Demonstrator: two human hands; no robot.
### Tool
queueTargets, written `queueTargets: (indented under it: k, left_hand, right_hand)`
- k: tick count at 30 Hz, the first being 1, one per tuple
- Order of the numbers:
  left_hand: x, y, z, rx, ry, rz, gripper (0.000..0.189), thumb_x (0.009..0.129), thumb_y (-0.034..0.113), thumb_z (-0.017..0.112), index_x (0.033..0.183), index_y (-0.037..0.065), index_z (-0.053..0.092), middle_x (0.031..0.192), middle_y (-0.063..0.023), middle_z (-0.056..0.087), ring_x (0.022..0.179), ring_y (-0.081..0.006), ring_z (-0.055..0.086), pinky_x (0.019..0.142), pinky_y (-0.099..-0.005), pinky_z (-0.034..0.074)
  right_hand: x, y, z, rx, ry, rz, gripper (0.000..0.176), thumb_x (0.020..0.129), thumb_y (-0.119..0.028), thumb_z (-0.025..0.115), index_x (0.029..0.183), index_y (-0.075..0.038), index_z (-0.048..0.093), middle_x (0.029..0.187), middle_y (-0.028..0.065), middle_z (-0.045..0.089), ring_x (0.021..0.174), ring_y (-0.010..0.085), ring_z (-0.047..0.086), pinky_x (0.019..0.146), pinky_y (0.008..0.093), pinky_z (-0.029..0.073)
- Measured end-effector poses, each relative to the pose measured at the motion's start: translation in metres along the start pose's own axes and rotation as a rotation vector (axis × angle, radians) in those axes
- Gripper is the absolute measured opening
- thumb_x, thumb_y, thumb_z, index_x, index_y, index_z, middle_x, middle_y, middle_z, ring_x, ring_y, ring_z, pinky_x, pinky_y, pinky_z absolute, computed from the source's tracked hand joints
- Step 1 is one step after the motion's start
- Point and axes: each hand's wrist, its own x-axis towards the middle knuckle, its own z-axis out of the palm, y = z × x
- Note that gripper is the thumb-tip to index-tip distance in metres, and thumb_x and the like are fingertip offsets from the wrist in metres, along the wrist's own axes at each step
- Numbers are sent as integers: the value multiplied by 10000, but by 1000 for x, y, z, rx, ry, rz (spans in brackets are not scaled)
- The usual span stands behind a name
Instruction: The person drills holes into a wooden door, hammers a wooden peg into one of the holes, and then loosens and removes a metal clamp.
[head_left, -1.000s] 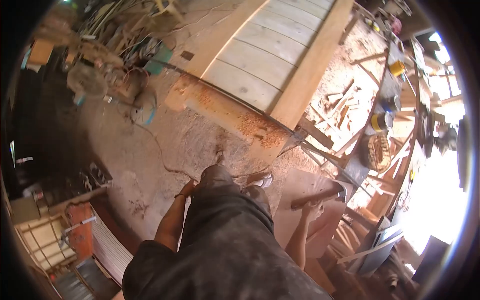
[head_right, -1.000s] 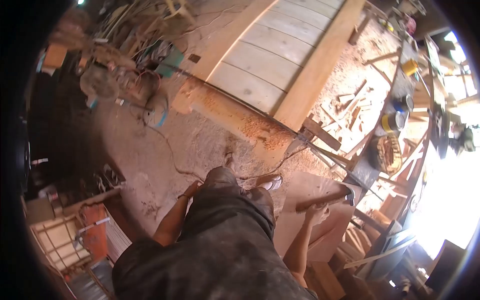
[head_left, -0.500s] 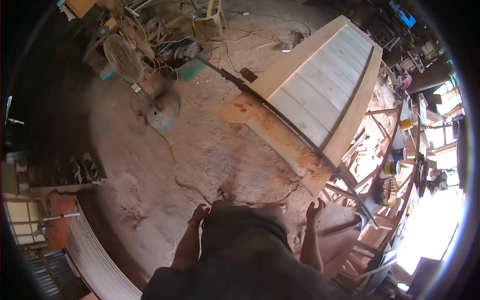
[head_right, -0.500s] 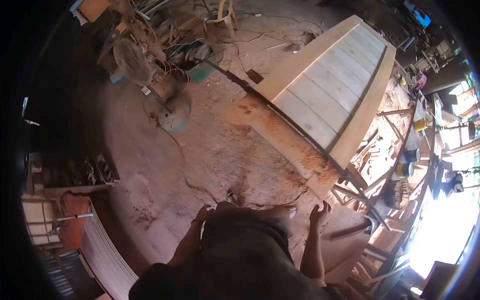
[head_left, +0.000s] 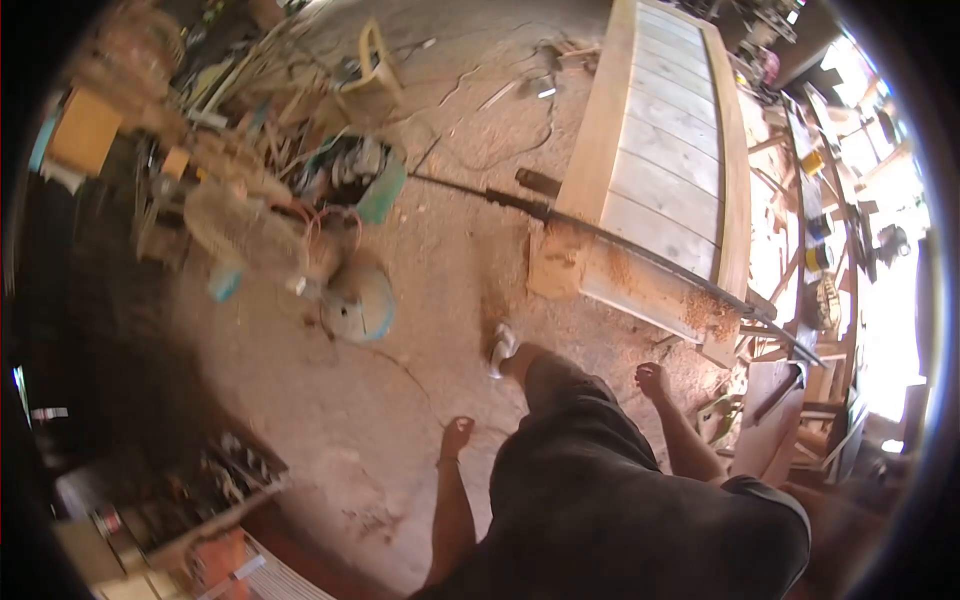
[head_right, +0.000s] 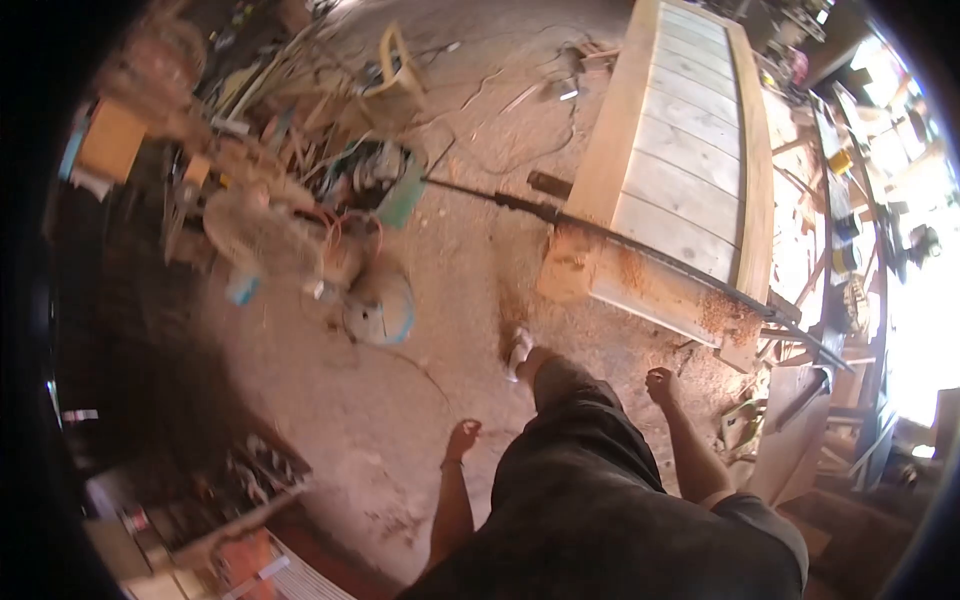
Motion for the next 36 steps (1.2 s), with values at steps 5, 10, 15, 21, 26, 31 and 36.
queueTargets:
  k: [5, 10, 15, 21, 26, 31, 36]
  left_hand:
    - [56, 99, -86, 90, -156, -108, 428, 906, 378, 623, 1095, -1, 689, 1108, -201, 698, 1090, -313, 656, 925, -397, 503]
    - [122, 210, -192, 110, -29, -10, 466, 914, 391, 609, 1081, -38, 682, 1078, -234, 697, 1059, -336, 662, 919, -409, 500]
    - [257, 265, -273, 68, 46, 50, 456, 934, 392, 586, 941, -54, 676, 879, -211, 709, 841, -317, 689, 801, -394, 517]
    - [463, 303, -310, -243, 27, 35, 384, 992, 318, 481, 883, -22, 623, 825, -111, 690, 721, -228, 659, 634, -314, 518]
    - [554, 345, -350, -98, -19, -98, 311, 960, 318, 521, 1077, 31, 544, 766, -63, 601, 674, -178, 615, 587, -280, 500]
    - [609, 388, -380, 56, -160, -139, 264, 934, 266, 573, 1168, 161, 508, 803, -55, 592, 745, -164, 608, 614, -345, 490]
    - [646, 438, -388, 672, -240, 22, 370, 909, 236, 605, 1247, 92, 559, 882, -76, 660, 714, -172, 632, 609, -337, 501]
  right_hand:
    - [88, -15, 87, -205, -62, 102, 195, 876, -131, 631, 985, 27, 661, 785, 126, 692, 676, 229, 700, 530, 362, 581]
    - [113, -172, 210, 217, -376, 180, 281, 899, -140, 627, 1102, 54, 640, 855, 165, 695, 680, 246, 704, 540, 390, 588]
    - [77, -380, 243, 198, -472, 2, 396, 924, -245, 614, 1221, 17, 621, 850, 162, 726, 597, 181, 669, 538, 309, 545]
    - [110, -326, 279, 453, 28, 177, 351, 912, -227, 606, 1150, 26, 661, 872, 150, 714, 690, 201, 693, 588, 335, 569]
    - [53, -293, 293, 625, 373, 595, 287, 910, -200, 554, 1084, 5, 652, 777, 102, 674, 556, 181, 624, 452, 315, 480]
    - [64, -225, 379, 678, 248, 853, 210, 869, -178, 554, 979, -20, 640, 755, 150, 695, 527, 235, 645, 413, 335, 478]
    - [111, -338, 383, 877, 74, 876, 247, 926, -268, 557, 1056, -67, 617, 853, 122, 694, 617, 217, 649, 531, 339, 485]
